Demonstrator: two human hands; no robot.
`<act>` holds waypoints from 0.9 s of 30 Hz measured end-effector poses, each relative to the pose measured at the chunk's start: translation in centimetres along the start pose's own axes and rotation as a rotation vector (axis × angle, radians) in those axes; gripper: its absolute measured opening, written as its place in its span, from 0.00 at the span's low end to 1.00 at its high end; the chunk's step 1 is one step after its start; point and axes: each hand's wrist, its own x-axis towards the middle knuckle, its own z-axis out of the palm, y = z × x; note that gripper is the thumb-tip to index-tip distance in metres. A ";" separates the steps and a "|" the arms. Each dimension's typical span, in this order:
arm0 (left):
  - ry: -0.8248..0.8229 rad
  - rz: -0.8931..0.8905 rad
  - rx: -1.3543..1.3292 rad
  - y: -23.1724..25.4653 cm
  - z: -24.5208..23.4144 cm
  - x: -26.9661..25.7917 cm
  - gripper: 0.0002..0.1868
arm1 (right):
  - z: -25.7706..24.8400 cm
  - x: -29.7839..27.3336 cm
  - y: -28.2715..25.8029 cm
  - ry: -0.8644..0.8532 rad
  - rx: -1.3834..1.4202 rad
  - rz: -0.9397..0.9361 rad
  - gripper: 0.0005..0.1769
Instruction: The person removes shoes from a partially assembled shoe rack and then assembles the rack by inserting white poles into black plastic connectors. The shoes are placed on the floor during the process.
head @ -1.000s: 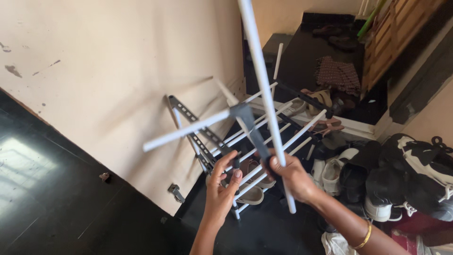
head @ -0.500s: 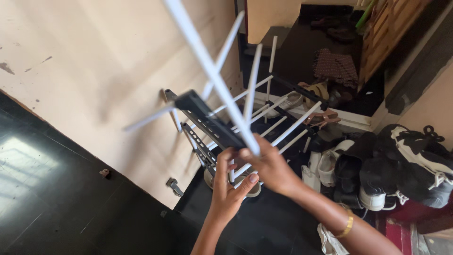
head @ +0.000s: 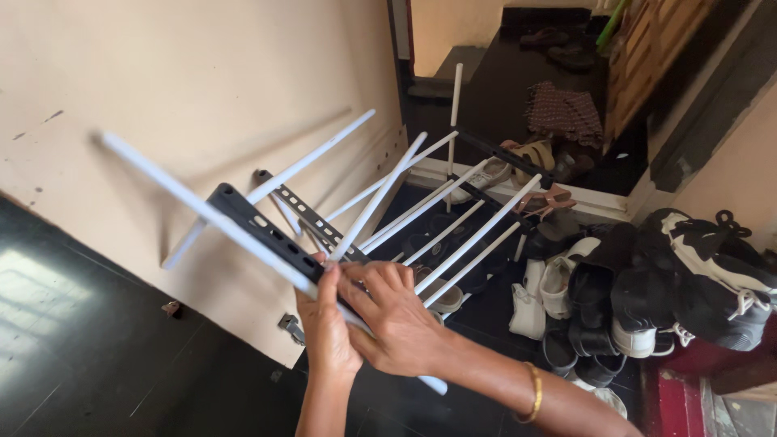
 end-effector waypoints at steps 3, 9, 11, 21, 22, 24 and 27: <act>-0.028 0.066 -0.100 -0.1 -0.5 0.3 0.13 | -1.3 -2.9 3.7 0.054 0.228 -0.191 0.20; -0.149 0.057 -0.101 0.0 -1.9 0.2 0.13 | -1.5 -11.9 20.3 0.487 0.166 0.673 0.13; -0.097 0.034 -0.066 -0.4 -2.3 0.2 0.13 | -0.7 -16.1 26.4 0.341 -0.011 0.956 0.17; -0.084 0.097 0.073 -7.4 -7.1 3.6 0.19 | 12.1 -26.2 39.4 -0.677 -0.431 0.908 0.37; -0.212 0.121 0.033 -8.2 -8.7 4.6 0.19 | 12.7 -25.6 40.2 -0.735 -0.445 0.902 0.37; -0.468 0.156 -0.047 -10.3 -11.9 6.6 0.19 | 13.3 -24.7 41.5 -0.855 -0.470 0.889 0.38; -0.254 0.383 -0.117 -15.3 -15.5 8.5 0.14 | 13.2 -24.9 42.6 -0.993 -0.412 1.035 0.42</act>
